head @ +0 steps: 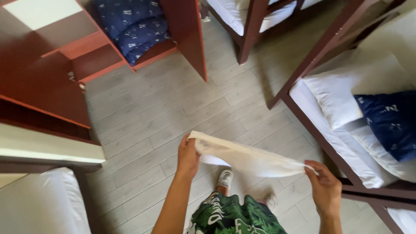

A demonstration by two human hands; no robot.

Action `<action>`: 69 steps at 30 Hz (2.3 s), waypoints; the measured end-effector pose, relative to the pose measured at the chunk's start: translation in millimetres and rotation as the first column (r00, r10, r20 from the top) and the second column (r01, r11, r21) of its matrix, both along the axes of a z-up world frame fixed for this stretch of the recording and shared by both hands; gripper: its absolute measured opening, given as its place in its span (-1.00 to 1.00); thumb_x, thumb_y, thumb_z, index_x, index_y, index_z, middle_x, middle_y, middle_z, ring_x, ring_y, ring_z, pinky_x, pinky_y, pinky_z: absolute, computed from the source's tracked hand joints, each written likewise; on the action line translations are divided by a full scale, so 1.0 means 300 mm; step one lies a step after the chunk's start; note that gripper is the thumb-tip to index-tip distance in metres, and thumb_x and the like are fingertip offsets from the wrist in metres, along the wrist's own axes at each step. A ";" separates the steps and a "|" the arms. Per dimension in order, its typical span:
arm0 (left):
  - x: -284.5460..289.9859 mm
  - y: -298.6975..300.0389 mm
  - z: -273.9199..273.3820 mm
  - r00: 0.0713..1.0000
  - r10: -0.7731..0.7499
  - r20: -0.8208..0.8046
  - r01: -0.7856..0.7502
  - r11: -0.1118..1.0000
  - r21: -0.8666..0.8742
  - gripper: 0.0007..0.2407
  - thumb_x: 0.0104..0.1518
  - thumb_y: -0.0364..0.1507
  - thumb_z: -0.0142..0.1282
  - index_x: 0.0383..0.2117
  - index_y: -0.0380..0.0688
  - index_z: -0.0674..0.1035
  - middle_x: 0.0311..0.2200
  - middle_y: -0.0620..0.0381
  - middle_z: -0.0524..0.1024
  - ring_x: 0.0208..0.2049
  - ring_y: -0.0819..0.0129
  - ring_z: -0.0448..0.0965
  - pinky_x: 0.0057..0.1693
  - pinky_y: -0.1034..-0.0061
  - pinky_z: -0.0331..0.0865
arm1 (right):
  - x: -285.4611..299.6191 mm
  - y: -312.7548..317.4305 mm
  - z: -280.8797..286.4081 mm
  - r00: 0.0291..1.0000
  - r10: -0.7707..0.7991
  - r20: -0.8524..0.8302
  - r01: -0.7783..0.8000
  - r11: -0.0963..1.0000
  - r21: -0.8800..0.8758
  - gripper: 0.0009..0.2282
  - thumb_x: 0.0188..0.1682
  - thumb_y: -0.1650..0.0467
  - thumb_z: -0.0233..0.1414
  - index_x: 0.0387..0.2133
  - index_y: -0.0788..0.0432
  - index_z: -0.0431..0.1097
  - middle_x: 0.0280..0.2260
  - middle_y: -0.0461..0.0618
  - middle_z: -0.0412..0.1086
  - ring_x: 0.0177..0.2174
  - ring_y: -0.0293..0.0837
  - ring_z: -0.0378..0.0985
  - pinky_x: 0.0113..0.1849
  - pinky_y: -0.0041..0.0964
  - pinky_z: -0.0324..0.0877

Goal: The person folds a white pillowcase and places it in a wooden cabinet. They then pick up a blue pillow with a star pattern and place it on a bed.

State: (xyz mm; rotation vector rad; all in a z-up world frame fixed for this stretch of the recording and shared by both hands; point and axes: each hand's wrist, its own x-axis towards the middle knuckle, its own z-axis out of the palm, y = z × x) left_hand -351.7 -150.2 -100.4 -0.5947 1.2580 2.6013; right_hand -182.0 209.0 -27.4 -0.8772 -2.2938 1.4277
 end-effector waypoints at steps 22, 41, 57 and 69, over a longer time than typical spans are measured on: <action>0.173 0.512 0.400 0.490 -0.760 -0.427 0.377 0.627 -0.682 -0.82 0.25 -0.42 0.13 -0.11 -0.24 0.55 -0.16 0.05 0.61 -0.09 0.27 0.62 -0.02 0.42 0.47 | -0.099 -0.182 0.109 0.981 -0.029 -0.194 -0.082 0.839 -0.538 -0.76 0.12 0.40 0.07 -0.17 0.44 0.55 -0.33 -0.04 0.53 -0.28 -0.29 0.48 -0.15 -0.35 0.41; 0.192 0.465 0.421 0.528 -0.787 -0.318 0.781 0.598 -0.182 -0.86 0.28 -0.49 0.10 -0.14 -0.32 0.58 -0.27 0.16 0.60 -0.22 0.54 0.58 -0.05 0.64 0.45 | 0.000 -0.185 0.203 0.961 0.125 -0.248 -0.184 0.955 -0.232 -0.86 0.00 0.55 0.16 -0.18 0.32 0.55 -0.26 0.02 0.57 -0.25 -0.24 0.60 -0.19 -0.34 0.56; 0.208 0.410 0.374 0.533 -0.792 -0.297 0.777 0.597 -0.197 -0.84 0.33 -0.45 0.05 -0.12 -0.33 0.53 -0.25 0.18 0.52 -0.19 0.55 0.47 -0.03 0.63 0.38 | -0.060 -0.250 0.304 0.940 0.323 -0.112 -0.313 0.944 0.104 -0.85 -0.14 0.51 0.27 -0.28 0.20 0.59 -0.37 -0.11 0.59 -0.49 -0.34 0.49 -0.45 -0.43 0.42; 0.183 0.416 0.397 0.478 -0.826 -0.298 0.813 0.544 -0.206 -0.73 0.31 -0.48 0.06 0.09 -0.35 0.52 -0.14 0.09 0.57 -0.13 0.45 0.54 0.05 0.53 0.47 | -0.056 -0.233 0.301 0.964 0.253 -0.084 -0.241 0.962 0.131 -0.89 -0.14 0.49 0.30 -0.41 0.25 0.53 -0.43 -0.12 0.54 -0.47 -0.33 0.47 -0.41 -0.43 0.43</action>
